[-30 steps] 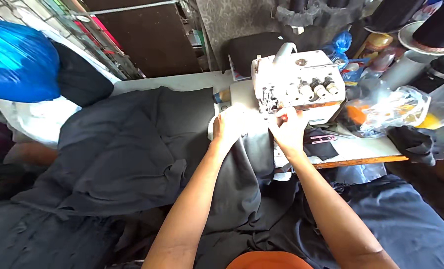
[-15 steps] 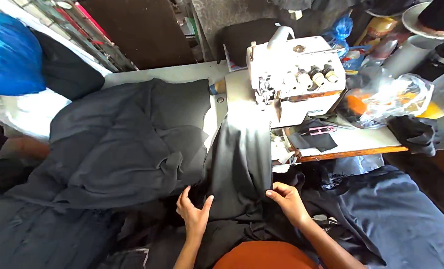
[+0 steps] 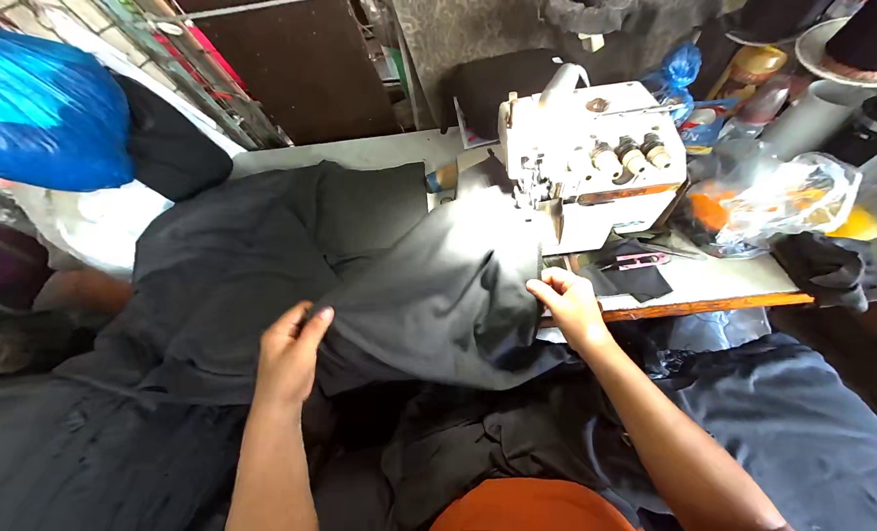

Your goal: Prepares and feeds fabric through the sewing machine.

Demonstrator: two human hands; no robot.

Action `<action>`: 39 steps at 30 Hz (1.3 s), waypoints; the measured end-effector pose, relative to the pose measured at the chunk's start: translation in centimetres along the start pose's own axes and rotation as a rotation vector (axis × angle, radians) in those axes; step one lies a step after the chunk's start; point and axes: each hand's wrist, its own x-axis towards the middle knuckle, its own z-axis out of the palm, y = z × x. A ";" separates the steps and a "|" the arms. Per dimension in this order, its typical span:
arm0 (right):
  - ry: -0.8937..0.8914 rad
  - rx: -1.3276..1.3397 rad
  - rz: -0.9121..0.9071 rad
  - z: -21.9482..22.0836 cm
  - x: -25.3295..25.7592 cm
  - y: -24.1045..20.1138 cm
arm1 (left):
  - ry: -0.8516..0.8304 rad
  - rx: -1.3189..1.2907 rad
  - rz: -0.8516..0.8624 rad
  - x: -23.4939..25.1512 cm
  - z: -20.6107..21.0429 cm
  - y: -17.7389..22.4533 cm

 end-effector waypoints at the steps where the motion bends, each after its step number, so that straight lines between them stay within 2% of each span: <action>1: 0.021 0.005 0.017 0.0 1.0 -0.3 | 0.038 0.017 -0.001 1.7 0.0 0.4; 5: 0.101 0.002 0.081 0.1 3.6 -1.8 | 0.092 0.311 -0.004 6.8 1.4 -1.4; 7: 0.111 -0.009 0.093 0.3 3.7 -1.9 | 0.161 0.439 0.115 6.3 1.8 -3.5; 10: 0.083 0.069 0.086 0.7 0.8 -0.3 | 0.462 0.485 0.374 0.6 2.6 -5.7; 12: 0.007 0.107 0.067 0.9 -3.0 1.6 | 0.532 0.458 0.408 -5.2 3.7 -7.1; 13: -0.021 0.118 0.068 0.9 -4.9 2.7 | 0.502 0.418 0.336 -8.1 4.5 -8.1; 15: -0.065 0.199 0.077 1.0 -8.3 5.3 | 0.422 0.239 -0.001 -13.1 6.1 -10.3; 17: -0.094 0.253 0.110 1.0 -10.5 7.6 | 0.367 -0.076 -0.440 -14.5 6.9 -11.7; 18: -0.102 0.252 0.117 1.0 -11.1 8.4 | 0.326 -0.222 -0.578 -13.8 7.0 -12.0; 20: -0.102 0.222 0.113 0.8 -11.5 8.8 | 0.114 -0.273 -0.638 -12.3 6.6 -11.2; 22: -0.090 0.153 0.114 0.5 -11.4 8.3 | -0.203 -0.191 -0.585 -11.0 4.7 -8.7; 23: -0.081 0.132 0.110 0.4 -11.2 7.9 | -0.290 -0.176 -0.531 -10.5 3.5 -7.5; 24: -0.068 0.121 0.095 0.4 -10.9 7.5 | -0.307 -0.219 -0.465 -10.0 2.2 -6.5; 28: -0.042 0.065 0.017 0.2 -8.1 5.2 | -0.144 -0.516 -0.245 -6.9 -1.8 -3.9; 32: -0.013 0.025 0.030 0.0 -4.5 2.7 | -0.107 -0.572 -0.049 -2.4 -4.0 -2.1; 36: -0.002 -0.005 0.025 -0.5 -0.6 0.7 | 0.035 -0.539 -0.002 1.7 -6.0 -1.1; 38: 0.016 -0.014 0.031 -0.6 1.2 -0.2 | 0.055 -0.617 0.011 4.2 -7.5 -1.0; 39: 0.021 -0.011 0.043 -0.6 1.9 -0.7 | 0.096 -0.647 -0.004 5.2 -7.5 0.4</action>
